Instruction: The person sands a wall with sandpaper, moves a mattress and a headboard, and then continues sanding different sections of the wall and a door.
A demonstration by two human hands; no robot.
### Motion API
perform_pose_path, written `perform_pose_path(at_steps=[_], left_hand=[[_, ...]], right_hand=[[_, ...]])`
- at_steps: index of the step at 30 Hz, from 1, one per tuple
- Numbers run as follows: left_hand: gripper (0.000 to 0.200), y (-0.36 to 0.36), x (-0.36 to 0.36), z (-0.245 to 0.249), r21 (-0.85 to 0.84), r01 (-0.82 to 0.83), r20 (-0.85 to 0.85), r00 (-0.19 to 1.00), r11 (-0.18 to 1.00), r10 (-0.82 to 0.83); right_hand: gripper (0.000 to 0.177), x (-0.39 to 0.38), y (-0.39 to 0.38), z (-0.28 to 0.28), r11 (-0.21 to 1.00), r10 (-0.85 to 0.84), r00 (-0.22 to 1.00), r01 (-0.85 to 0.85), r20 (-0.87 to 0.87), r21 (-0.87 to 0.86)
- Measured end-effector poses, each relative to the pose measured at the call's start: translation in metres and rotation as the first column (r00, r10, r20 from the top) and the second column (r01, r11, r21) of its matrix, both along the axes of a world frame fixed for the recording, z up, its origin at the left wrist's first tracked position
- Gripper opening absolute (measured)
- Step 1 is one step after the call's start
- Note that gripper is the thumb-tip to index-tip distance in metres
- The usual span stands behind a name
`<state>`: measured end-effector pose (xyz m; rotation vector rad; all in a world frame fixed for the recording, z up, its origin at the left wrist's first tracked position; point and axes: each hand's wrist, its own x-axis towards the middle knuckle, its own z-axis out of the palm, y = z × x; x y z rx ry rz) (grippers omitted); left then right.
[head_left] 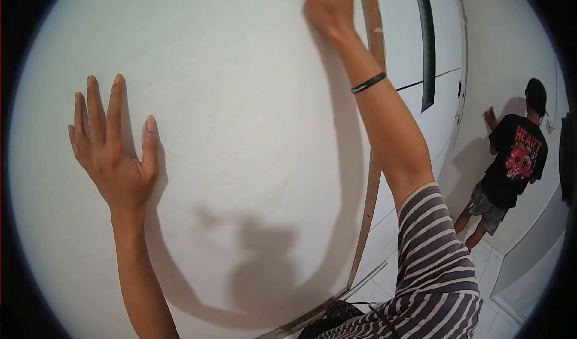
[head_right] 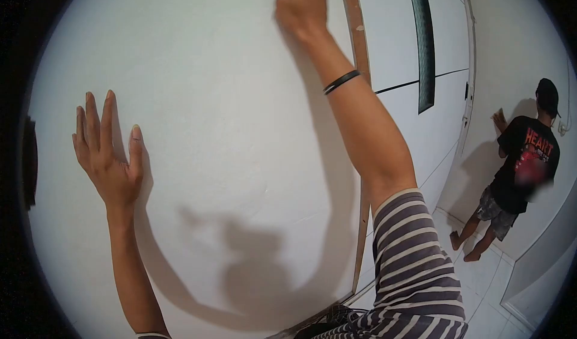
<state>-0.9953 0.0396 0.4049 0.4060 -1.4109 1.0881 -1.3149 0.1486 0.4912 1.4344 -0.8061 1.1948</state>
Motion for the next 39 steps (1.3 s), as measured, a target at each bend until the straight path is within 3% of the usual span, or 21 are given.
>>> perform_pose_path(at_steps=[1, 2, 3, 5, 6, 7, 8, 9, 12, 13, 17, 18, 20, 23, 26, 27, 29, 32, 35, 37, 39], left_hand=[[0.058, -0.003, -0.003, -0.001, 0.012, 0.005, 0.0, 1.0, 1.0, -0.005], [0.058, -0.003, -0.001, -0.002, 0.023, 0.0, 0.0, 1.0, 1.0, 0.0], [0.058, -0.004, -0.001, -0.002, 0.033, -0.005, -0.005, 1.0, 0.999, 0.005], [0.059, -0.002, -0.002, -0.002, 0.033, -0.007, -0.007, 1.0, 0.999, 0.007], [0.059, -0.003, 0.003, -0.002, 0.036, -0.014, -0.005, 1.0, 0.999, 0.015], [0.059, -0.003, 0.004, 0.0, 0.042, -0.012, -0.002, 1.0, 0.999, 0.013], [0.06, -0.002, 0.006, 0.001, 0.05, -0.011, 0.002, 1.0, 0.999, 0.011], [0.06, -0.002, 0.009, 0.002, 0.056, -0.007, 0.003, 1.0, 0.998, 0.007], [0.06, 0.003, 0.024, 0.003, 0.082, -0.022, -0.005, 1.0, 0.996, 0.023], [0.06, 0.007, 0.034, 0.006, 0.086, -0.018, -0.007, 1.0, 0.996, 0.019], [0.06, 0.021, 0.055, 0.01, 0.095, -0.027, 0.001, 1.0, 0.995, 0.027], [0.06, 0.026, 0.061, 0.013, 0.098, -0.039, 0.002, 0.999, 0.994, 0.039], [0.061, 0.038, 0.091, 0.022, 0.108, -0.068, 0.001, 0.998, 0.992, 0.068], [0.061, 0.052, 0.107, 0.03, 0.107, -0.085, 0.01, 0.996, 0.991, 0.084], [0.062, 0.06, 0.12, 0.037, 0.12, -0.074, 0.007, 0.997, 0.99, 0.073], [0.062, 0.061, 0.126, 0.038, 0.116, -0.08, 0.012, 0.997, 0.99, 0.079], [0.061, 0.063, 0.137, 0.044, 0.093, -0.087, 0.017, 0.996, 0.992, 0.086], [0.062, 0.061, 0.149, 0.06, 0.072, -0.063, -0.013, 0.998, 0.995, 0.065], [0.066, 0.07, 0.153, 0.104, 0.022, -0.148, -0.124, 0.981, 0.989, 0.15], [0.086, 0.078, 0.15, 0.146, 0.084, -0.183, -0.174, 0.965, 0.98, 0.195], [0.103, 0.109, 0.147, 0.17, 0.292, -0.208, -0.143, 0.955, 0.933, 0.258]], right_hand=[[0.045, 0.005, -0.004, 0.003, 0.999, -0.044, 0.998, 0.044, -0.048, -0.011], [0.045, 0.017, -0.005, -0.007, 0.989, -0.144, 0.918, 0.141, -0.37, -0.035], [0.047, 0.023, 0.003, -0.012, 0.987, -0.047, 0.882, 0.112, -0.469, 0.113], [0.044, -0.012, -0.001, 0.022, 0.993, -0.037, 0.919, 0.077, -0.392, 0.088], [0.041, -0.009, 0.005, 0.033, 0.997, -0.078, 0.99, 0.081, -0.115, 0.016], [0.036, -0.038, -0.009, 0.059, 0.981, 0.192, 0.979, -0.191, 0.074, -0.016], [0.034, -0.041, -0.007, 0.074, 0.98, -0.004, 0.989, 0.033, 0.148, -0.197], [0.034, -0.039, -0.016, 0.087, 0.962, -0.035, 0.971, 0.097, 0.238, -0.256], [0.04, 0.058, -0.031, 0.066, 0.99, 0.015, 1.0, -0.016, -0.002, -0.142], [0.042, 0.084, -0.039, 0.055, 0.992, -0.107, 0.931, 0.075, -0.349, -0.106], [0.042, 0.111, -0.024, 0.076, 0.998, -0.057, 0.775, 0.063, -0.629, -0.013], [0.042, 0.101, -0.016, 0.097, 0.997, -0.06, 0.915, 0.033, -0.398, -0.076], [0.041, 0.111, -0.002, 0.135, 0.996, 0.004, 1.0, -0.002, 0.018, -0.091], [0.048, 0.153, -0.009, 0.102, 0.991, -0.059, 0.971, 0.029, -0.233, -0.133], [0.069, 0.178, 0.009, 0.075, 0.989, 0.025, 0.786, 0.073, -0.618, 0.133], [0.068, 0.176, 0.013, 0.09, 0.995, -0.067, 0.794, 0.101, -0.604, 0.022], [0.064, 0.168, 0.014, 0.122, 0.998, -0.054, 0.972, 0.049, -0.229, -0.029], [0.058, 0.194, 0.003, 0.116, 0.992, -0.034, 0.986, 0.014, -0.164, -0.124], [0.057, 0.229, 0.032, 0.077, 0.999, 0.009, 0.892, -0.029, -0.451, -0.037], [0.056, 0.231, 0.057, 0.069, 0.997, 0.067, 0.843, -0.034, -0.534, 0.07], [0.053, 0.213, 0.074, 0.068, 1.0, -0.002, 0.894, 0.004, -0.447, 0.002]])
